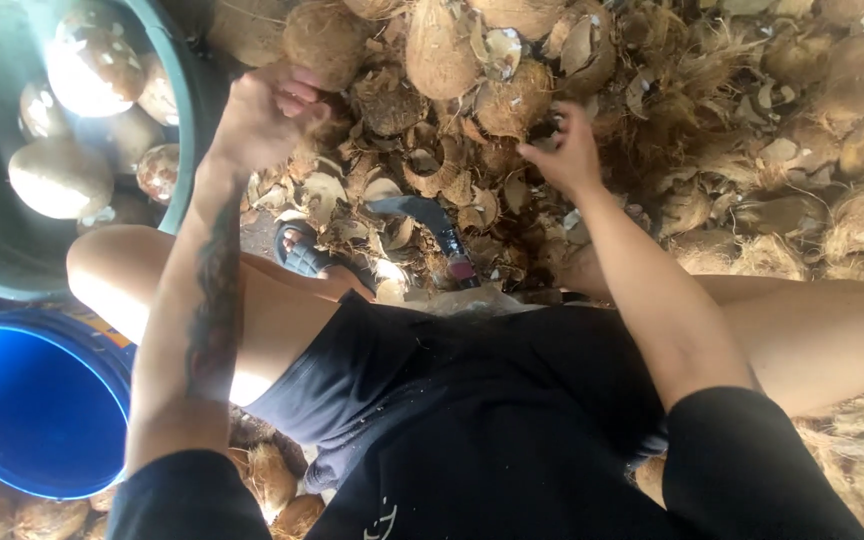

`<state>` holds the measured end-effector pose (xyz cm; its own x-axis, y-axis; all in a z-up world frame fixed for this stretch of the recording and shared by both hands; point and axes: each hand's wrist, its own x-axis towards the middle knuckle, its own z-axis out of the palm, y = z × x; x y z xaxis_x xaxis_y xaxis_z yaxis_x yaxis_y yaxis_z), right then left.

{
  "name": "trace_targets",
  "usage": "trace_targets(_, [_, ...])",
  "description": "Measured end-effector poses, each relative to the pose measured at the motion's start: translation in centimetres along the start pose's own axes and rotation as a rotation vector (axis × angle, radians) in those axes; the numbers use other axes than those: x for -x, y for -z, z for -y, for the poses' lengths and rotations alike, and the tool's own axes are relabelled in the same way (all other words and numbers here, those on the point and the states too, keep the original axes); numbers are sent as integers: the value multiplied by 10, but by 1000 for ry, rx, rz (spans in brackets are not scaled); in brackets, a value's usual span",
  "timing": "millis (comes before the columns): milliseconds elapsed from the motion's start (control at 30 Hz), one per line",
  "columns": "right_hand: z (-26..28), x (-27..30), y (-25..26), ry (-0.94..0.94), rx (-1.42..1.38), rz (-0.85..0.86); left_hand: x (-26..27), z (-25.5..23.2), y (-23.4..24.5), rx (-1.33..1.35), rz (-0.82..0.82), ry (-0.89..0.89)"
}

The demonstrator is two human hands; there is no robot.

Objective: The person sits on the ground surrounded by coconuts and uses a large knife to peel the husks off several coconuts. The person holds each coconut in one hand and strikes it repeatedly with the knife to remove the outer layer, then places the peeled coconut into a nearby bucket.

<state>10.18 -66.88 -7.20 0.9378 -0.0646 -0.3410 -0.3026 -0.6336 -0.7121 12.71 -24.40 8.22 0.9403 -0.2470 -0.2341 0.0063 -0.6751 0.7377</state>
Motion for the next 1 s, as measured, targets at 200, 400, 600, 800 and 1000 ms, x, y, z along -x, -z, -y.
trace_targets(200, [77,-28,-22,-225,-44,-9,19,-52,-34,197,72,-217])
trace_targets(400, [61,-54,-47,-326,-77,-82,21,-50,-58,231,247,-189])
trace_targets(600, [46,-38,-49,-233,-171,-254,-2,-11,-70,111,132,-12])
trace_targets(800, [16,-15,-46,-259,-309,-307,-20,-20,-88,149,171,-65])
trace_targets(1000, [-32,8,-54,-316,-1176,-28,-15,-36,-105,333,183,-44])
